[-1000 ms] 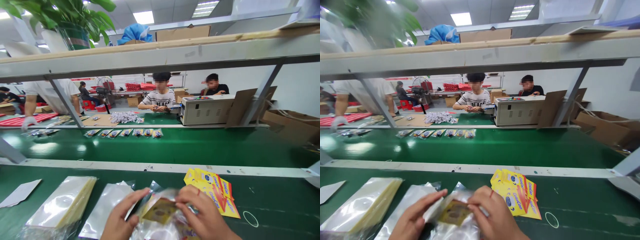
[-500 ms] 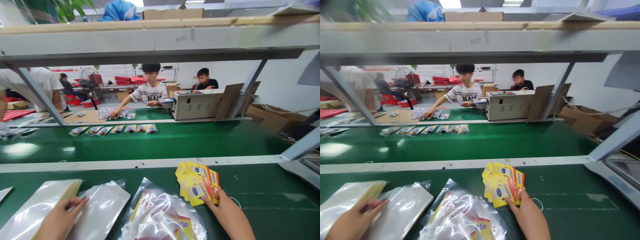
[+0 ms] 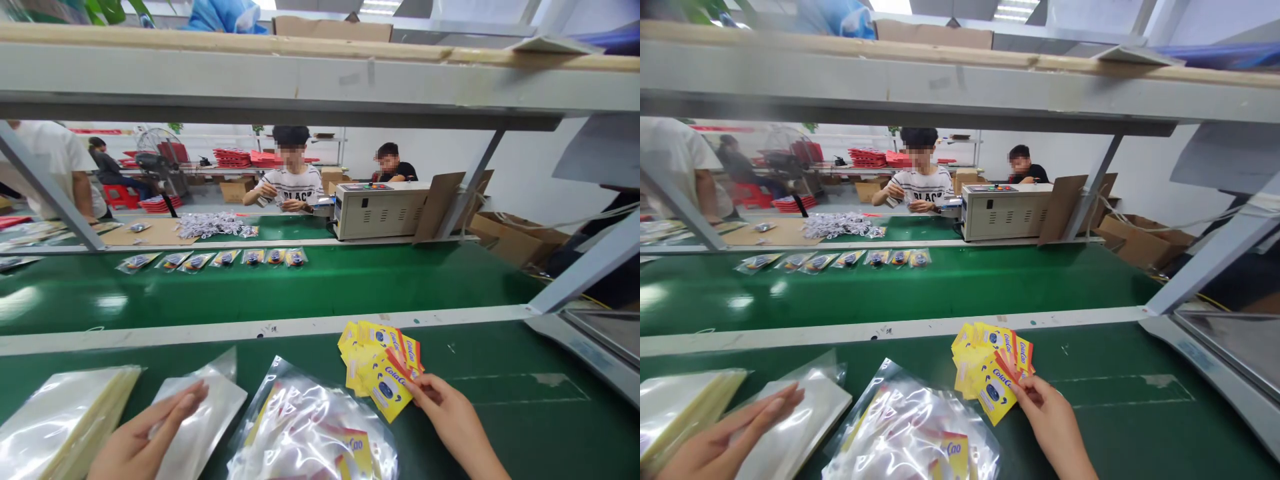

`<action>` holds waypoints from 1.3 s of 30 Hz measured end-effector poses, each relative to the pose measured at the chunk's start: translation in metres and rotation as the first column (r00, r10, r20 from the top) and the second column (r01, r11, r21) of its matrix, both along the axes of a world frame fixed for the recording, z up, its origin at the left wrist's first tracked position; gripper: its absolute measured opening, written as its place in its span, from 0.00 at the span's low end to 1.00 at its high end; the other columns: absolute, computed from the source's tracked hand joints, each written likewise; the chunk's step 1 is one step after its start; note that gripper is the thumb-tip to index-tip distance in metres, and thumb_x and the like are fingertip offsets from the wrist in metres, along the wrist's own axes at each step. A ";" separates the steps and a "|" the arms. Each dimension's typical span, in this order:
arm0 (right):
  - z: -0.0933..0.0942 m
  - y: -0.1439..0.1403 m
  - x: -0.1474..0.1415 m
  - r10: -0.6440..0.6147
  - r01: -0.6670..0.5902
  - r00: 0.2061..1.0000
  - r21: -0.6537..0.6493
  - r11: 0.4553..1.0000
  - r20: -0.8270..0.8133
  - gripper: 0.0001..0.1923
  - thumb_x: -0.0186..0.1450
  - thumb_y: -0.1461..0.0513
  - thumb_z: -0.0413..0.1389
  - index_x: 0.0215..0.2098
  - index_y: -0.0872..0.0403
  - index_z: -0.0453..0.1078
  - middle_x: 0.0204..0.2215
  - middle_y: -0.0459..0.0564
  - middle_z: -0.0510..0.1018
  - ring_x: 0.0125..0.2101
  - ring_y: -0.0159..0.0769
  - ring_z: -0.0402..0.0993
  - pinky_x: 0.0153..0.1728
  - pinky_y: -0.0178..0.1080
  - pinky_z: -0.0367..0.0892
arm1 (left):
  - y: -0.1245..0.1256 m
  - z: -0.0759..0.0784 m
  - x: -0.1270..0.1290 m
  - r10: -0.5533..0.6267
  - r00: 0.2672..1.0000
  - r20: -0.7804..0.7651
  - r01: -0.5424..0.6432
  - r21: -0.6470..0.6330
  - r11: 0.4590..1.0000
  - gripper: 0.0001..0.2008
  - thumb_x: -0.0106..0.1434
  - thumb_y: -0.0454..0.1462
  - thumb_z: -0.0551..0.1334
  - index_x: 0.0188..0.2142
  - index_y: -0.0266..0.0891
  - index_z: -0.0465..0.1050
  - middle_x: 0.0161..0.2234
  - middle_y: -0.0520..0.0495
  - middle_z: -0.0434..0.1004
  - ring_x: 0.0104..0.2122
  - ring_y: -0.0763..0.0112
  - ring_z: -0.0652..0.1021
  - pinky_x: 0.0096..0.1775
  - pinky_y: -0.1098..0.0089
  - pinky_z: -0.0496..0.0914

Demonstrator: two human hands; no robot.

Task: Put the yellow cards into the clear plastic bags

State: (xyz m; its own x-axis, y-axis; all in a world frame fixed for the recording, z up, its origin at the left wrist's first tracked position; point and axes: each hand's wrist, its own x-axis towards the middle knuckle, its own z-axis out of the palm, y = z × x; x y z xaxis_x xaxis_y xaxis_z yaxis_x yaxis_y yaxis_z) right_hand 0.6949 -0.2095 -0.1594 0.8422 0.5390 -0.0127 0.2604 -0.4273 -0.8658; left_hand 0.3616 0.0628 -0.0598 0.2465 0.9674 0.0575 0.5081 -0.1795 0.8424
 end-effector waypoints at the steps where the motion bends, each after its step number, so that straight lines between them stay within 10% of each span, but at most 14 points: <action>1: -0.001 0.001 0.000 -0.001 0.002 0.999 0.031 1.000 -0.033 0.19 0.56 0.44 0.55 0.29 0.51 0.72 0.28 0.50 0.83 0.29 0.45 0.80 0.29 0.39 0.73 | -0.006 0.003 0.005 -0.075 0.997 -0.020 0.074 -0.042 0.996 0.30 0.34 0.69 0.61 0.25 0.54 0.84 0.34 0.51 0.87 0.40 0.47 0.84 0.50 0.53 0.73; 6: -0.003 0.003 0.004 -0.063 0.068 0.996 0.083 0.994 -0.056 0.27 0.55 0.46 0.57 0.45 0.54 0.72 0.29 0.51 0.83 0.28 0.45 0.81 0.30 0.41 0.76 | -0.030 0.008 0.024 -0.312 0.948 -0.063 0.313 0.001 0.950 0.24 0.45 0.64 0.60 0.29 0.55 0.85 0.36 0.49 0.87 0.40 0.49 0.83 0.48 0.56 0.75; 12: 0.027 0.007 -0.008 -0.141 0.148 0.989 0.224 0.963 -0.046 0.24 0.55 0.47 0.61 0.43 0.53 0.74 0.33 0.53 0.83 0.32 0.46 0.81 0.30 0.39 0.77 | -0.054 0.005 0.041 -0.429 0.903 0.014 0.425 0.097 0.900 0.08 0.53 0.49 0.67 0.28 0.55 0.85 0.29 0.51 0.87 0.31 0.60 0.85 0.36 0.69 0.79; 18: 0.073 0.044 -0.072 -0.088 -0.139 0.963 0.748 0.649 0.256 0.07 0.60 0.61 0.64 0.37 0.50 0.73 0.32 0.51 0.81 0.33 0.40 0.81 0.33 0.37 0.78 | -0.067 0.009 0.051 -0.466 0.885 -0.007 0.453 0.242 0.858 0.04 0.53 0.43 0.68 0.28 0.53 0.84 0.27 0.53 0.87 0.29 0.66 0.84 0.35 0.72 0.78; 23: 0.096 0.071 -0.095 0.045 -0.406 0.899 0.792 0.455 0.435 0.08 0.66 0.67 0.56 0.41 0.49 0.70 0.29 0.48 0.79 0.30 0.35 0.79 0.29 0.34 0.78 | -0.067 0.009 0.050 -0.522 0.850 -0.075 0.513 0.347 0.785 0.06 0.54 0.39 0.68 0.32 0.53 0.84 0.29 0.55 0.87 0.29 0.69 0.84 0.34 0.76 0.78; 33: 0.099 0.078 -0.088 0.279 -0.772 0.564 0.376 0.512 0.778 0.15 0.67 0.72 0.47 0.46 0.51 0.67 0.32 0.50 0.76 0.33 0.36 0.76 0.36 0.40 0.77 | -0.063 0.006 0.047 -0.533 0.845 -0.050 0.510 0.376 0.774 0.06 0.55 0.37 0.69 0.32 0.51 0.83 0.30 0.56 0.87 0.30 0.70 0.85 0.35 0.78 0.77; 39: 0.104 0.087 -0.100 0.351 -0.757 0.292 -0.010 0.654 0.890 0.14 0.69 0.53 0.50 0.41 0.52 0.72 0.45 0.59 0.75 0.50 0.52 0.71 0.44 0.55 0.73 | -0.065 0.001 0.049 -0.494 0.868 0.054 0.460 0.288 0.840 0.05 0.56 0.37 0.68 0.30 0.51 0.83 0.29 0.55 0.86 0.29 0.71 0.84 0.33 0.78 0.78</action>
